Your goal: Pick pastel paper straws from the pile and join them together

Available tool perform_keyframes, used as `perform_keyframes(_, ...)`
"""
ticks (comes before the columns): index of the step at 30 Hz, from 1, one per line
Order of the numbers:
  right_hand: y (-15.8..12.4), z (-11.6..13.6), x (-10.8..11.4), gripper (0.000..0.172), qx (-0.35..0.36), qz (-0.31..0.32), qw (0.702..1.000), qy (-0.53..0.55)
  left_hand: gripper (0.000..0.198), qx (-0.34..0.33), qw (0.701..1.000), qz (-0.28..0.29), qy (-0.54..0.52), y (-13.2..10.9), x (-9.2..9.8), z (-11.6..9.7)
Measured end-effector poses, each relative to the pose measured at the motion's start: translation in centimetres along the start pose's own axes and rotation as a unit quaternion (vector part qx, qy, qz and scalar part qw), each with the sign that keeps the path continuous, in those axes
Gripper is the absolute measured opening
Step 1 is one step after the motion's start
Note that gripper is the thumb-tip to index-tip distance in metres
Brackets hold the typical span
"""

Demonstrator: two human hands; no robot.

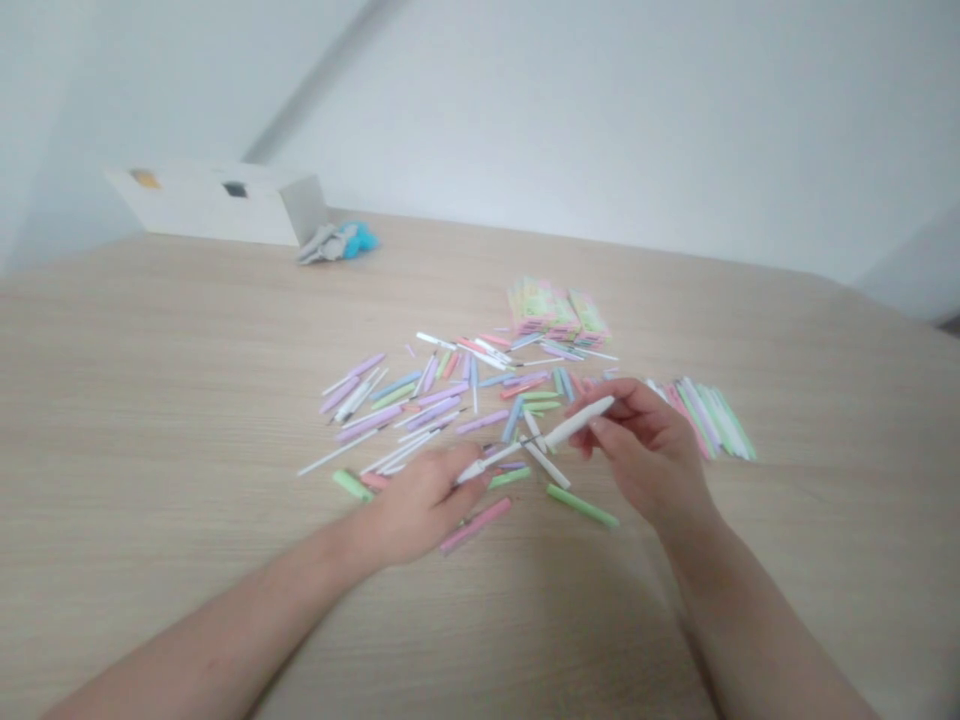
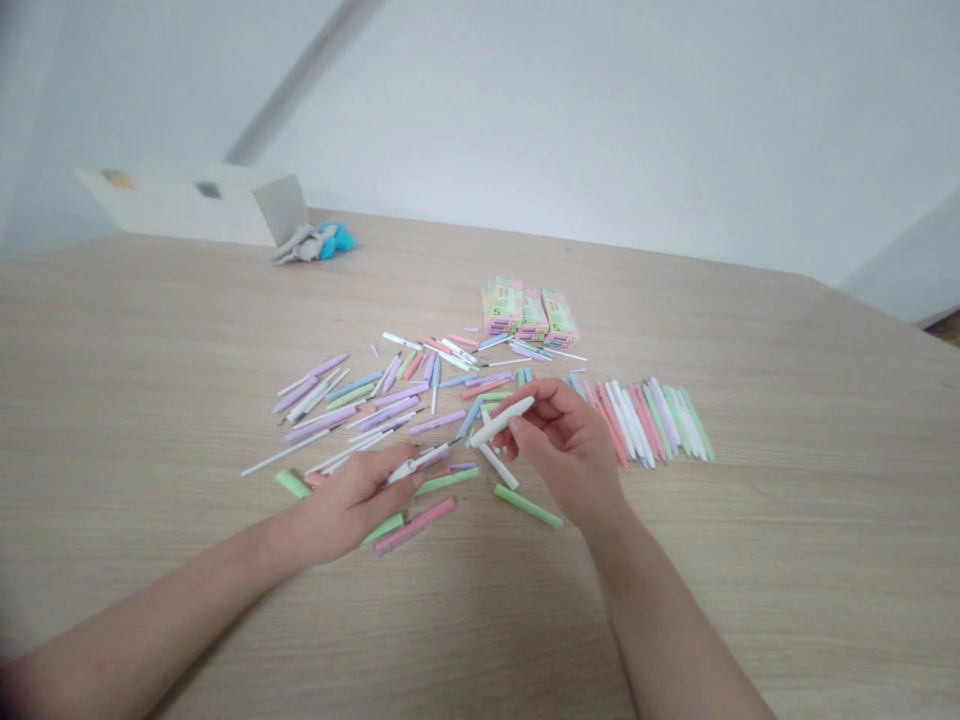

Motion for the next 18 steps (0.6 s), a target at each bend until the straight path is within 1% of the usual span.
perform_keyframes(3, 0.19, 0.17, 0.47, 0.015, 0.021, -0.036, 0.999, 0.017, 0.021, -0.002, 1.000, 0.001, -0.001, -0.03, -0.04, 0.09)
perform_keyframes(5, 0.25, 0.10, 0.60, 0.015, 0.020, -0.042, 0.999, 0.019, 0.021, -0.002, 1.000, 0.003, 0.001, -0.04, -0.03, 0.09)
perform_keyframes(10, 0.08, -0.09, 0.17, 0.013, 0.012, -0.016, 1.000, 0.007, 0.021, -0.002, 1.000, 0.000, 0.005, -0.01, 0.11, -0.11)
perform_keyframes(18, -0.05, -0.35, -0.14, 0.014, 0.011, 0.004, 1.000, -0.012, 0.020, -0.005, 1.000, 0.005, 0.009, 0.03, 0.11, -0.18)
Point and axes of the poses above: each hand's wrist, its own y-axis towards the middle knuckle, its own x-axis out of the back of the hand, z = x × y, the point moved 4 cm from there along y, towards the middle knuckle, and after that the axes turned 7 degrees about -z, right-handed, at the moved point
